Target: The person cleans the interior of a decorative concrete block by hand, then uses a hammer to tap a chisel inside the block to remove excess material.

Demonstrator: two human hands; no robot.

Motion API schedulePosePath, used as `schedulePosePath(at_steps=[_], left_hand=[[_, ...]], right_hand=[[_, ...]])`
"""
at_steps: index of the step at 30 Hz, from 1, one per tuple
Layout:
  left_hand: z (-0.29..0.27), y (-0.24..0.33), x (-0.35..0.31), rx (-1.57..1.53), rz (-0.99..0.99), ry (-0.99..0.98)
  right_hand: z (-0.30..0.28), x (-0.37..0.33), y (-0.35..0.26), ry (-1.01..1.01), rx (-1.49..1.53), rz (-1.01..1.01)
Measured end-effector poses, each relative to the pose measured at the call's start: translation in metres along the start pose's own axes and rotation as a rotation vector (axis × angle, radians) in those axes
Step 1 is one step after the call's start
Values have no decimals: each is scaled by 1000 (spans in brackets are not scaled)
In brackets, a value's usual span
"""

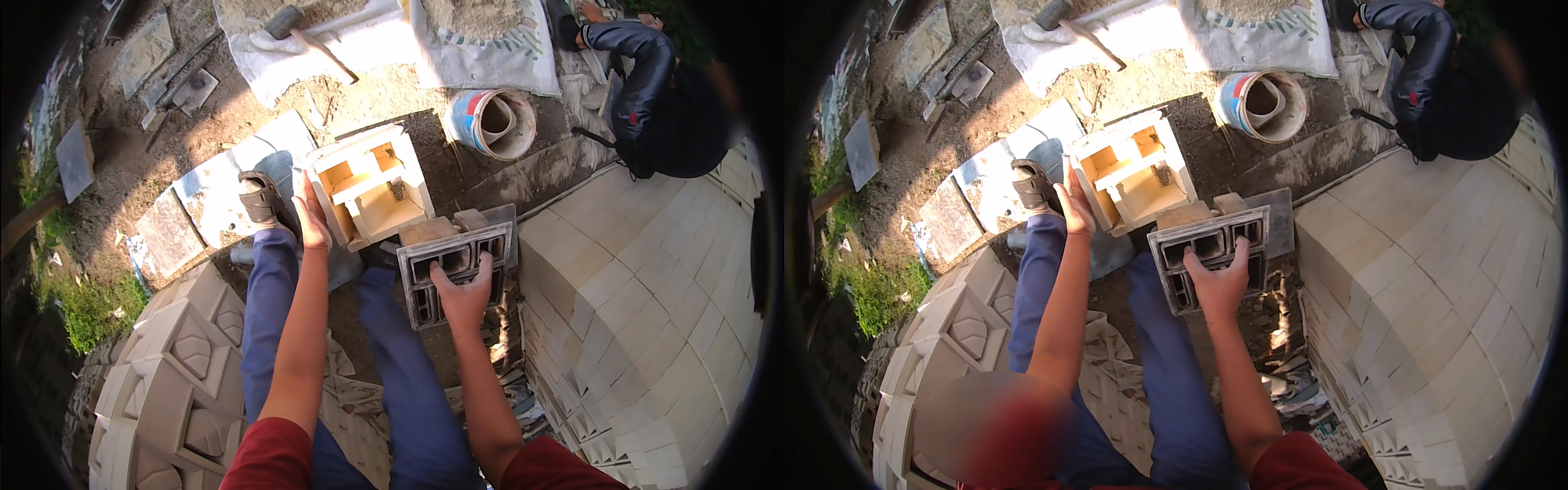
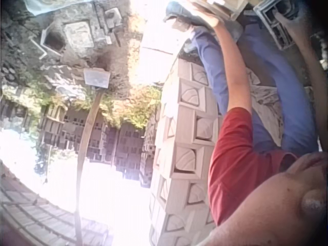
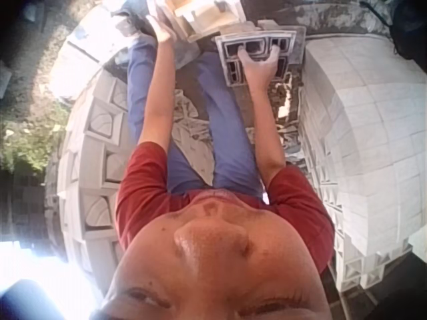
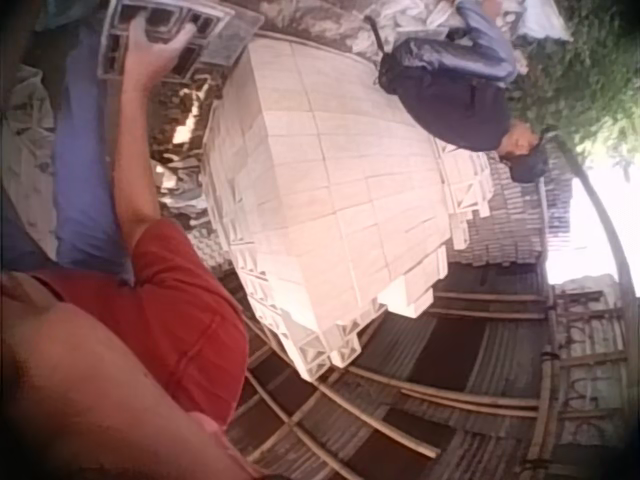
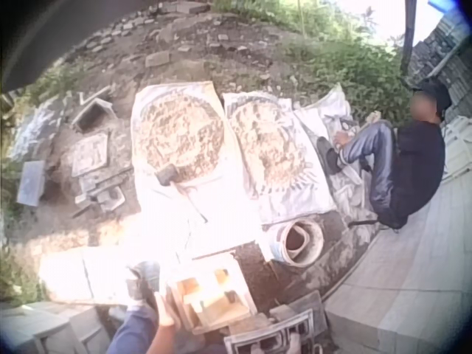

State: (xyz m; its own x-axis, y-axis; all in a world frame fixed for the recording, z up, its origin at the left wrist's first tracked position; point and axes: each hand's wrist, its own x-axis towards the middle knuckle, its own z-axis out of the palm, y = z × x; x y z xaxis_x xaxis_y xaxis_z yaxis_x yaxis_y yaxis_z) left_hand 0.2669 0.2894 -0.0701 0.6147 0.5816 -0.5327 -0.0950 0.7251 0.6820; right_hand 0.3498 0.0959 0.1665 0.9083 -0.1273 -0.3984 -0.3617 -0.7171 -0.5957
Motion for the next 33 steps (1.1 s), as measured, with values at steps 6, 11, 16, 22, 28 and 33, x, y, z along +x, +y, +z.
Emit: schedulePosePath(at_steps=[6, 11, 16, 22, 28, 33], left_hand=[[-12, -4, -10, 37, -33, 4], [-6, 9, -22, 212, 19, 51], [13, 46, -44, 240, 122, 149], [59, 116, -107, 202, -120, -15], [149, 214, -173, 234, -703, -190], [173, 266, -163, -62, -605, -83]], right_hand=[[-2, -7, -3, -21, 11, -10], [-9, -15, -16, -17, 7, 0], [-24, -26, -31, 11, -27, -19], [-52, -49, -74, -32, -122, -34], [-89, -73, -170, -156, -202, -22], [-63, -80, -231, -150, -250, -148]])
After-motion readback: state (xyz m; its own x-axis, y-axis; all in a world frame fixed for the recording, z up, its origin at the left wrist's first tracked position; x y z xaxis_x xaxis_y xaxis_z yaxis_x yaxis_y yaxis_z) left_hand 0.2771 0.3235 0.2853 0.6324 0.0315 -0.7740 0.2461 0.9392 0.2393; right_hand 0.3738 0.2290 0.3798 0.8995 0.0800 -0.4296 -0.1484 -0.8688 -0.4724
